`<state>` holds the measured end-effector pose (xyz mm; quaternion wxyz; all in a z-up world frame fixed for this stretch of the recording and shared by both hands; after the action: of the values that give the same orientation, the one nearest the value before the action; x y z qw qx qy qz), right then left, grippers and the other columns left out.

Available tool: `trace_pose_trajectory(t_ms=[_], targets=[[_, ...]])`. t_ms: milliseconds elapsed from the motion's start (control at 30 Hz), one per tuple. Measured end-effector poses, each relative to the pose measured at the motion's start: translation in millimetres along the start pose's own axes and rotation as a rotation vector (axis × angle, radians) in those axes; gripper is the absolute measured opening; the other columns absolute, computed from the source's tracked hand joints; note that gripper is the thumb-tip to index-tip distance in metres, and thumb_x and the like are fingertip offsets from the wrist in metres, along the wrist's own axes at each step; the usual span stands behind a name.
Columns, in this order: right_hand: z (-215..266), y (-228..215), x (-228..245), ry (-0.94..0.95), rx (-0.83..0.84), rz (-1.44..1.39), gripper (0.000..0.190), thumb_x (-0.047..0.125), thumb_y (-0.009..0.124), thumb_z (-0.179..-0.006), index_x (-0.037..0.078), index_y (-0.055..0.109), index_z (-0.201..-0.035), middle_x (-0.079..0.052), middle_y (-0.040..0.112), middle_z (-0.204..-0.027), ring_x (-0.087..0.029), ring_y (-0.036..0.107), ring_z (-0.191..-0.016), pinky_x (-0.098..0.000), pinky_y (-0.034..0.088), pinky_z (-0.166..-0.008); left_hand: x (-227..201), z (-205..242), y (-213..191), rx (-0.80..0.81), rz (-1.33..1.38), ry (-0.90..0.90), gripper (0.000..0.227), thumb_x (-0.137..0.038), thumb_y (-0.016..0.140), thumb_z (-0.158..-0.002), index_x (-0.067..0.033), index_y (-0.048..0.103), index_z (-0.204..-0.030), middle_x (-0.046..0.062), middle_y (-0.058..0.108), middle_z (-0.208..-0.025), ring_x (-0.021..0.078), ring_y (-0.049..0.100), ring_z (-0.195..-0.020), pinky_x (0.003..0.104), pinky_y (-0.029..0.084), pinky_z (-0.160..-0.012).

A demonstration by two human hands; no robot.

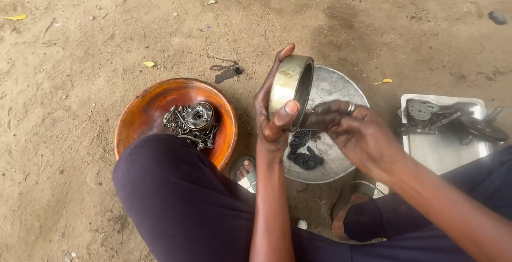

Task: Cleaning a motorcycle flywheel or rotor with a cleaning agent from a bottle and a cloth.

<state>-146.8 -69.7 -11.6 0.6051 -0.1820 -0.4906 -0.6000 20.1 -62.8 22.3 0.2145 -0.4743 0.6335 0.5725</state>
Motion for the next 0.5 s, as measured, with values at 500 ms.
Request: trace_pose_trajectory(t_ms=[500], targets=[[-23.8, 5.1, 17.6, -0.456, 0.052, 0.833, 0.013, 0.013, 0.081, -0.080, 0.007, 0.074, -0.090, -0.004, 0.077, -0.087, -0.011, 0.074, -0.080, -0.0238, 0.065, -0.066, 33.1, 2.0, -18.0, 0.328, 1.013, -0.168, 0.094, -0.040, 0.084, -0.075, -0.0083, 0.040, -0.153, 0.040, 0.051, -0.140, 0.0440, 0.062, -0.122, 0.050, 0.061, -0.092]])
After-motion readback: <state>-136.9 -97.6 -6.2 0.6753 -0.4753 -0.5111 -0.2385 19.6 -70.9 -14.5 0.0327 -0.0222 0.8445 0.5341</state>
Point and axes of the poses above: each hand's wrist, its own z-axis away from the middle knuckle, its own y-axis out of the palm, x = y × z, the point moved 7 cm from there along -z, towards the middle knuckle
